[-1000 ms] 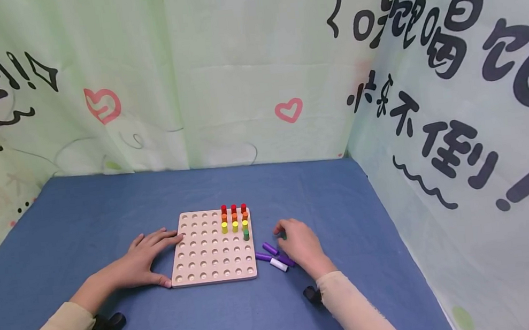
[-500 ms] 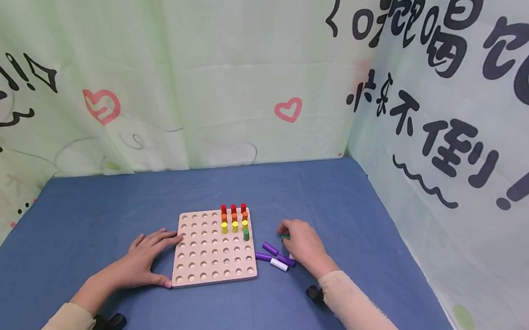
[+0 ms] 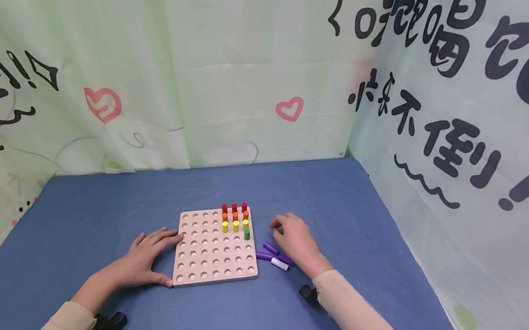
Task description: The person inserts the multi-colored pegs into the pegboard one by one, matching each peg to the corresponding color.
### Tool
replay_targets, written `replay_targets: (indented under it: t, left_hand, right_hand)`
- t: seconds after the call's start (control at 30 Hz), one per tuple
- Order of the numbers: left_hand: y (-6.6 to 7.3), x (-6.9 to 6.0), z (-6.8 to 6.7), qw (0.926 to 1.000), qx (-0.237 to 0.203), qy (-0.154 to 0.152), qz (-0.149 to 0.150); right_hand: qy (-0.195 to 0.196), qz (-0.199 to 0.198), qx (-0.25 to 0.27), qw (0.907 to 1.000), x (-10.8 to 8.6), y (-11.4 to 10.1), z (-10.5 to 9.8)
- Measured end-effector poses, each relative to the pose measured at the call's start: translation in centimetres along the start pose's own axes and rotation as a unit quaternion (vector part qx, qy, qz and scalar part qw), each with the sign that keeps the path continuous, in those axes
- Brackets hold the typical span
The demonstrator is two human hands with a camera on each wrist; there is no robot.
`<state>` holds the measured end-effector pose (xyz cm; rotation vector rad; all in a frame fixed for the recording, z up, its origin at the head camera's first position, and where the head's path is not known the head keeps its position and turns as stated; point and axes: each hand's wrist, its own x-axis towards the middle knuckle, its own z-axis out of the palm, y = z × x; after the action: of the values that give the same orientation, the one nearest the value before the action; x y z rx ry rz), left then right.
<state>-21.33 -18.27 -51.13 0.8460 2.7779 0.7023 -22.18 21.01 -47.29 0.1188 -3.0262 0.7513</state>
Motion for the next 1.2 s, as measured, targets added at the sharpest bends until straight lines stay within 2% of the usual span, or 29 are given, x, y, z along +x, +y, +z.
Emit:
replay_targets:
  t: [0.23, 0.73, 0.97, 1.2]
  left_hand:
    - [-0.1, 0.1, 0.1, 1.0, 0.0, 0.002, 0.001]
    - [0.0, 0.0, -0.2, 1.0, 0.002, -0.006, -0.001]
    - [-0.1, 0.2, -0.1, 0.9999, 0.007, -0.01, -0.004]
    - [0.0, 0.1, -0.2, 0.9999, 0.006, -0.008, -0.002]
  right_hand:
    - [0.031, -0.013, 0.057, 0.9978, 0.1, -1.5, 0.0]
    - [0.045, -0.02, 0.135, 0.9896, 0.2, -4.2, 0.5]
    - [0.064, -0.038, 0.155, 0.9851, 0.5, -5.2, 1.2]
    - [0.053, -0.046, 0.165, 0.9837, 0.6, -5.9, 2.0]
